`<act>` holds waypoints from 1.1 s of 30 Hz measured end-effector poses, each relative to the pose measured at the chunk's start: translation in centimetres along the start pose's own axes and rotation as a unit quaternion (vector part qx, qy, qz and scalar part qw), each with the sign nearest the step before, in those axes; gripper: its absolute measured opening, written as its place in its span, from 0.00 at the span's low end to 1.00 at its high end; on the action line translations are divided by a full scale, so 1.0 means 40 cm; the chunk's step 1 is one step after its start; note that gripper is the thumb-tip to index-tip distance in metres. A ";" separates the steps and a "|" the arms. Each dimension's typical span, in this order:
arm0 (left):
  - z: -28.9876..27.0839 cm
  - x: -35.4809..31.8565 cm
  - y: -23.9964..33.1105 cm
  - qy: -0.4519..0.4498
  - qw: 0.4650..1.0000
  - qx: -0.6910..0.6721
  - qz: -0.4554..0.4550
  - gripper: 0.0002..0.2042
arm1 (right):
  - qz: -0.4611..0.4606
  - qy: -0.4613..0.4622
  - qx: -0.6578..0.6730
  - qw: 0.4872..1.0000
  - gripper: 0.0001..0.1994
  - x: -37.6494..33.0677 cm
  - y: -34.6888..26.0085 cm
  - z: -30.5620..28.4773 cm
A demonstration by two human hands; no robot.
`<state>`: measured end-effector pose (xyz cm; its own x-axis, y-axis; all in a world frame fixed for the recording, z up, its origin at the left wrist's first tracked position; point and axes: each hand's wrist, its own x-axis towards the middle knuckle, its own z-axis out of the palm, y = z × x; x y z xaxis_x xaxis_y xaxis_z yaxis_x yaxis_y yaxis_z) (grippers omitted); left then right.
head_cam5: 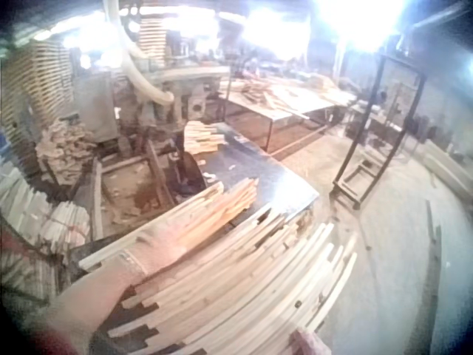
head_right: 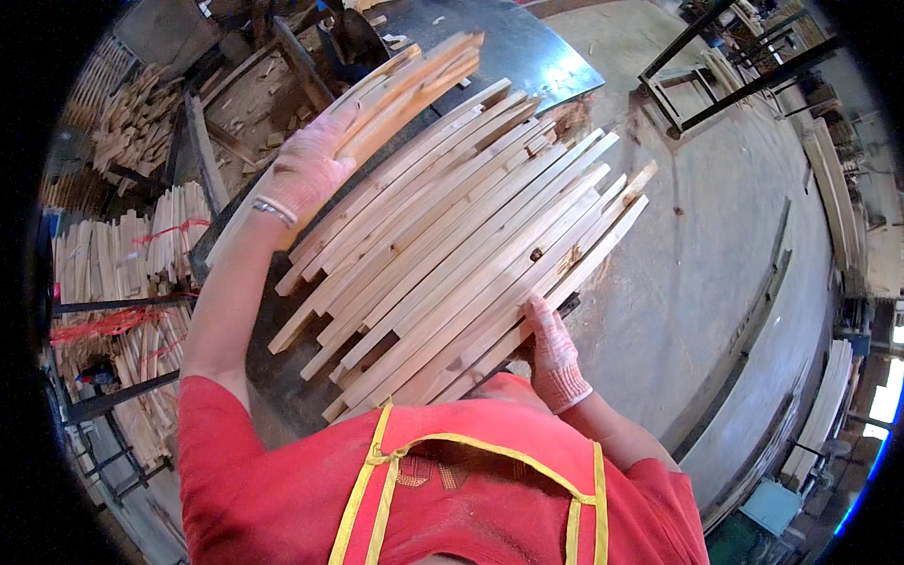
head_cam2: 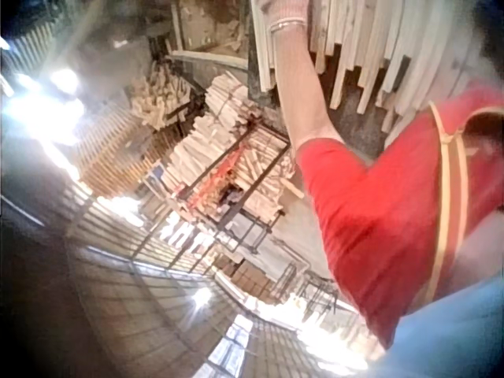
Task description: The person sorts through a large stack of wooden planks on a metal table in a workshop. They repeatedly pick up individual planks, inspect them, and place them into a blue bin or a separate pile on the table.
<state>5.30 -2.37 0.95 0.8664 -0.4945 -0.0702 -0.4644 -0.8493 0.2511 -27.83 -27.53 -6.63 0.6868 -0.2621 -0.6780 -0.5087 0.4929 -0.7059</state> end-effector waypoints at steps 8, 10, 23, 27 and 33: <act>0.188 0.025 -0.031 -0.085 0.995 -0.045 -0.026 0.36 | 0.000 0.009 0.030 1.000 0.30 -0.011 -0.002 0.013; 0.147 0.027 -0.043 -0.002 1.000 0.023 -0.009 0.41 | 0.004 0.017 -0.001 1.000 0.38 -0.018 -0.015 0.017; 0.173 0.103 -0.165 0.005 0.999 -0.037 -0.031 0.43 | -0.021 0.039 0.029 0.999 0.28 0.000 0.022 0.005; 0.161 0.128 -0.066 -0.034 0.996 0.041 -0.065 0.38 | -0.019 0.031 0.025 0.999 0.28 -0.013 0.012 0.008; 0.136 0.110 -0.065 0.003 0.996 0.079 -0.043 0.40 | 0.013 0.035 0.041 0.998 0.25 -0.023 -0.025 0.030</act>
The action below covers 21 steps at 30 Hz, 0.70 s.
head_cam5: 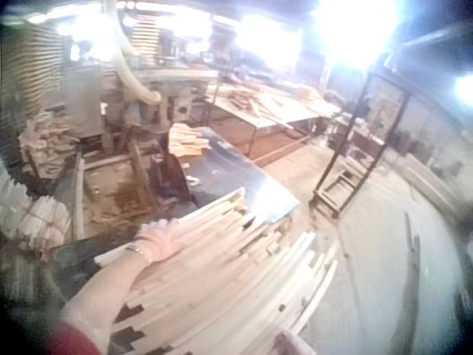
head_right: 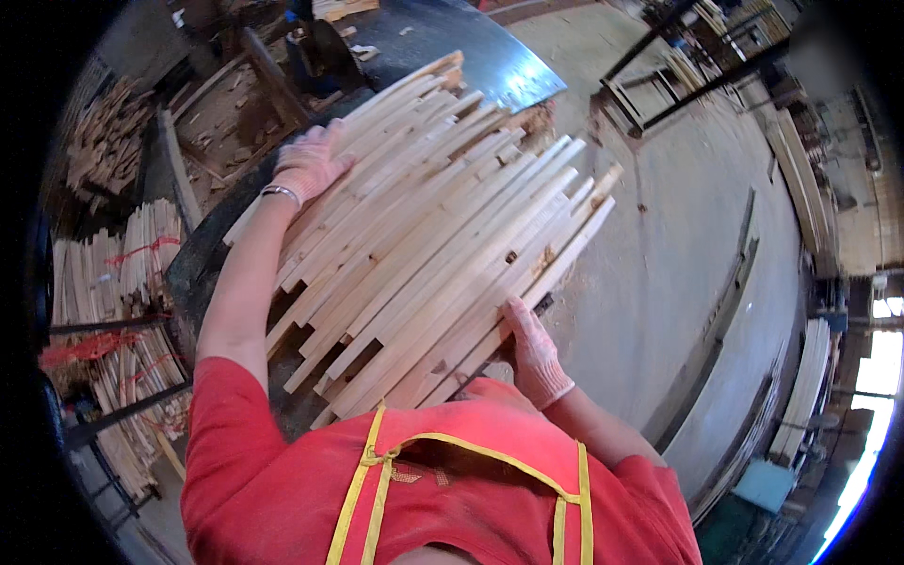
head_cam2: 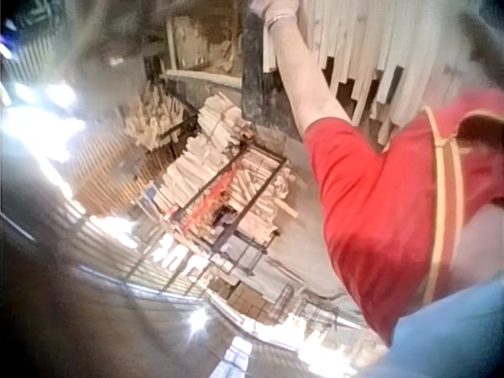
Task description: The person sorts through a large stack of wooden planks on a metal table in a workshop. They repeatedly pick up individual planks, inspect them, and place them into a blue bin or a separate pile on the table.
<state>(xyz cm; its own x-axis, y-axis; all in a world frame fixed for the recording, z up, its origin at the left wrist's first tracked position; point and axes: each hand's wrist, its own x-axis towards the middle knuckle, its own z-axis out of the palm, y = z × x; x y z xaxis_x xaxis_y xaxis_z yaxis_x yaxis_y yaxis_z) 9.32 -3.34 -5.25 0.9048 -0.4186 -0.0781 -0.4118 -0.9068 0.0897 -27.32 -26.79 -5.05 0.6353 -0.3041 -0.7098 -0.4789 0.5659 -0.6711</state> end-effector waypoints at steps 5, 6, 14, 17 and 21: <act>0.014 -0.187 0.098 0.118 0.973 -0.170 0.103 0.38 | 0.010 -0.060 -0.007 0.998 0.23 -0.046 -0.025 -0.012; -0.008 -0.253 0.127 0.106 0.963 -0.188 0.164 0.37 | 0.013 -0.074 -0.023 0.997 0.23 -0.069 -0.041 -0.006; -0.193 -0.533 0.414 -0.130 0.946 -0.159 0.252 0.47 | 0.019 -0.086 -0.041 0.995 0.28 -0.077 -0.071 -0.001; -0.155 -0.535 0.437 -0.085 0.959 -0.201 0.181 0.48 | 0.008 -0.113 -0.029 0.993 0.30 -0.049 -0.063 -0.020; -0.107 -0.479 0.389 -0.162 0.951 -0.257 0.054 0.44 | 0.066 -0.144 0.052 0.986 0.29 -0.020 -0.060 -0.044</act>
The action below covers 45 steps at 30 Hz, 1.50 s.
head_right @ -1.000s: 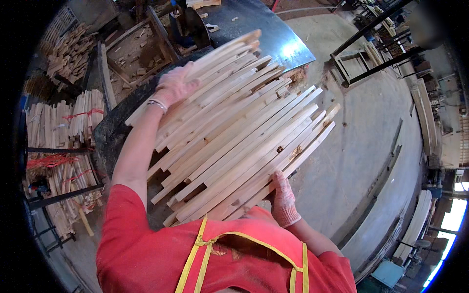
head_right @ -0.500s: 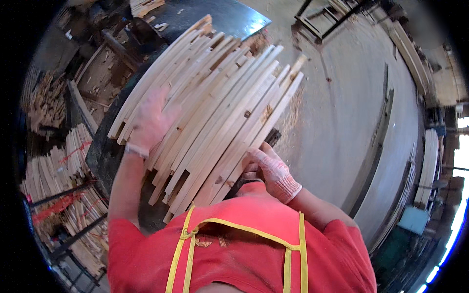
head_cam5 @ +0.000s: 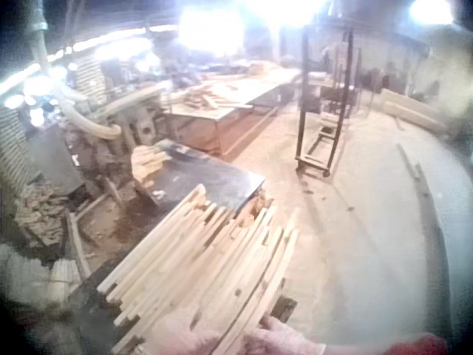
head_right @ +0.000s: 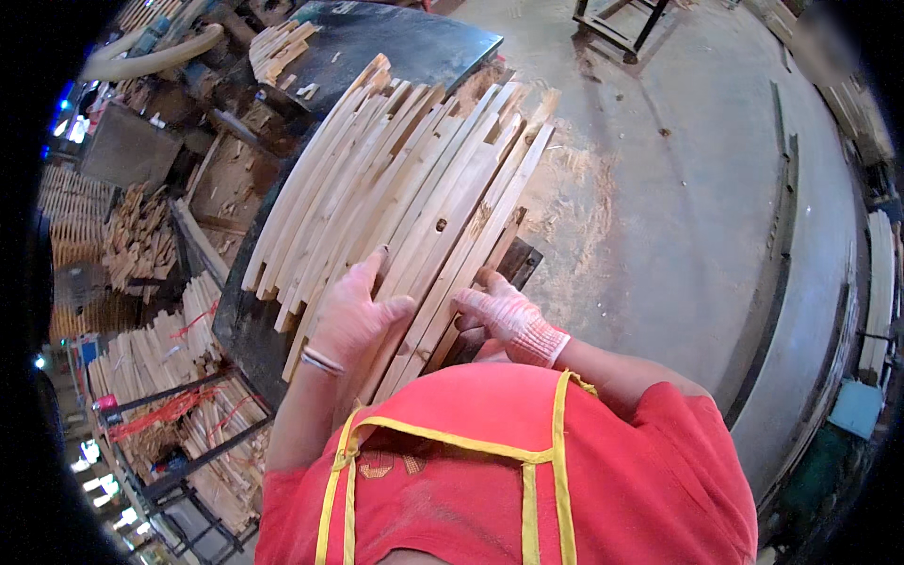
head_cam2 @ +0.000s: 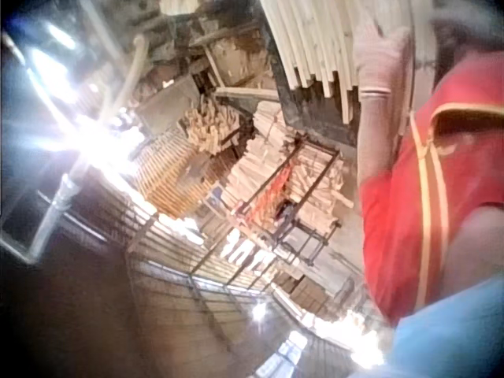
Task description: The person sorts through a large stack of wooden planks on a metal table in a workshop. They repeatedly pick up individual planks, inspect them, and place them into a blue bin or a separate pile on the table.
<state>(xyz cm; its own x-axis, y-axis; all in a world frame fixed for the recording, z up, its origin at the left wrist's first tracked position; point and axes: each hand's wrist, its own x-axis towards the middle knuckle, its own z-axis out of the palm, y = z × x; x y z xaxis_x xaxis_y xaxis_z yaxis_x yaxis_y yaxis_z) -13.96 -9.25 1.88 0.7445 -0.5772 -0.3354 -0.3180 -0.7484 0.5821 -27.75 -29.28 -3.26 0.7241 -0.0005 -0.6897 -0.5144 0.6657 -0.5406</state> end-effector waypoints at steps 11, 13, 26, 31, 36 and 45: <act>-0.014 0.028 -0.021 0.003 0.999 -0.049 -0.022 0.29 | 0.065 -0.117 0.056 0.989 0.32 0.023 -0.011 -0.049; -0.004 0.020 -0.019 0.031 0.998 -0.048 -0.016 0.25 | 0.056 -0.122 0.041 0.990 0.32 0.035 -0.001 -0.060; -0.022 -0.001 -0.046 -0.030 0.987 -0.155 -0.010 0.19 | 0.022 -0.049 0.030 0.998 0.30 0.011 0.003 -0.033; -0.041 -0.024 -0.107 -0.023 0.968 -0.249 -0.026 0.22 | 0.014 -0.071 0.081 0.994 0.28 0.009 0.023 -0.032; -0.059 -0.028 -0.200 -0.056 0.832 -0.549 -0.055 0.24 | 0.003 -0.037 0.072 0.997 0.27 -0.025 0.015 0.025; -0.043 0.023 -0.278 -0.287 0.516 -0.807 0.004 0.33 | -0.034 -0.002 0.049 0.998 0.24 -0.015 0.024 0.034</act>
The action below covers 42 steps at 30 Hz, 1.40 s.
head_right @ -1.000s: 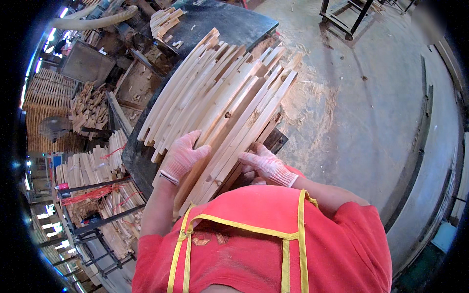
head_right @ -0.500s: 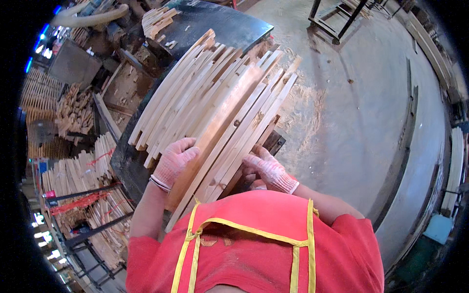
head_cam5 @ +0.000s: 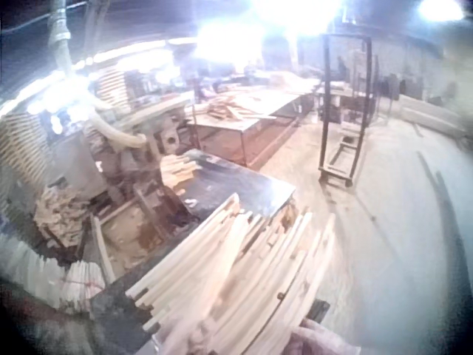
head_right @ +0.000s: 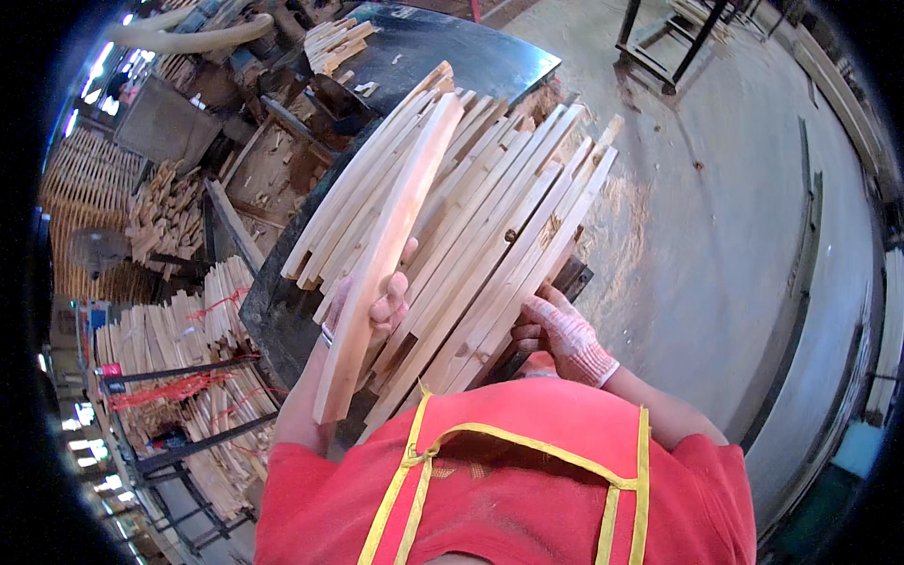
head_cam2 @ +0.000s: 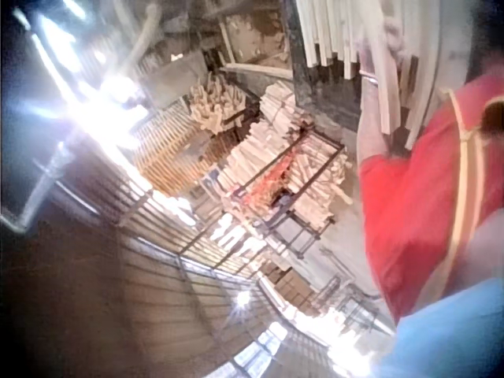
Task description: The person sorts through a large stack of wooden planks on a metal table in a workshop. They repeatedly pick up individual planks, inspect them, and place them into a blue bin or a separate pile on the table.
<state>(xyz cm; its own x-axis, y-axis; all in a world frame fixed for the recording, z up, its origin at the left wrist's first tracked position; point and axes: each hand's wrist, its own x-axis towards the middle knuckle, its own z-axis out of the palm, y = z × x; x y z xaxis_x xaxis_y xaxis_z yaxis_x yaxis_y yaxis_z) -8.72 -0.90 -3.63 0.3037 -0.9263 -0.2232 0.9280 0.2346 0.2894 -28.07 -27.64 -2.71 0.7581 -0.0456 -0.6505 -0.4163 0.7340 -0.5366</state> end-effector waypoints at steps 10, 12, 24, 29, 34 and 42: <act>0.022 0.039 -0.014 -0.148 0.983 -0.108 -0.015 0.40 | 0.014 -0.032 -0.019 0.999 0.29 0.013 -0.004 -0.045; 0.085 0.041 -0.014 0.027 0.999 0.037 0.009 0.40 | 0.014 -0.022 -0.025 0.999 0.29 0.015 -0.008 -0.044; 0.148 0.049 -0.047 0.161 0.592 0.790 -0.003 0.24 | 0.010 -0.059 -0.127 0.990 0.38 0.061 0.005 -0.110; 0.222 0.072 -0.106 0.173 0.462 0.867 -0.070 0.36 | 0.013 -0.057 -0.127 0.990 0.36 0.060 -0.012 -0.099; 0.200 0.074 -0.084 0.214 0.567 0.791 -0.087 0.43 | 0.019 -0.052 -0.114 0.992 0.34 0.057 -0.010 -0.099; 0.181 0.061 -0.123 0.198 0.453 0.869 0.001 0.48 | 0.007 -0.044 -0.172 0.984 0.37 0.064 0.008 -0.114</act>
<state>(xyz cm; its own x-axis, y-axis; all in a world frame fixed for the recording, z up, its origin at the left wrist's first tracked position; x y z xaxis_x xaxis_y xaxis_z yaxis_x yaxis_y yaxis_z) -14.10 -6.44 1.14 0.6384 -0.7203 -0.2714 -0.5401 -0.6704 0.5088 -28.54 -30.62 -7.01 0.7860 0.0331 -0.6173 -0.5602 0.4605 -0.6886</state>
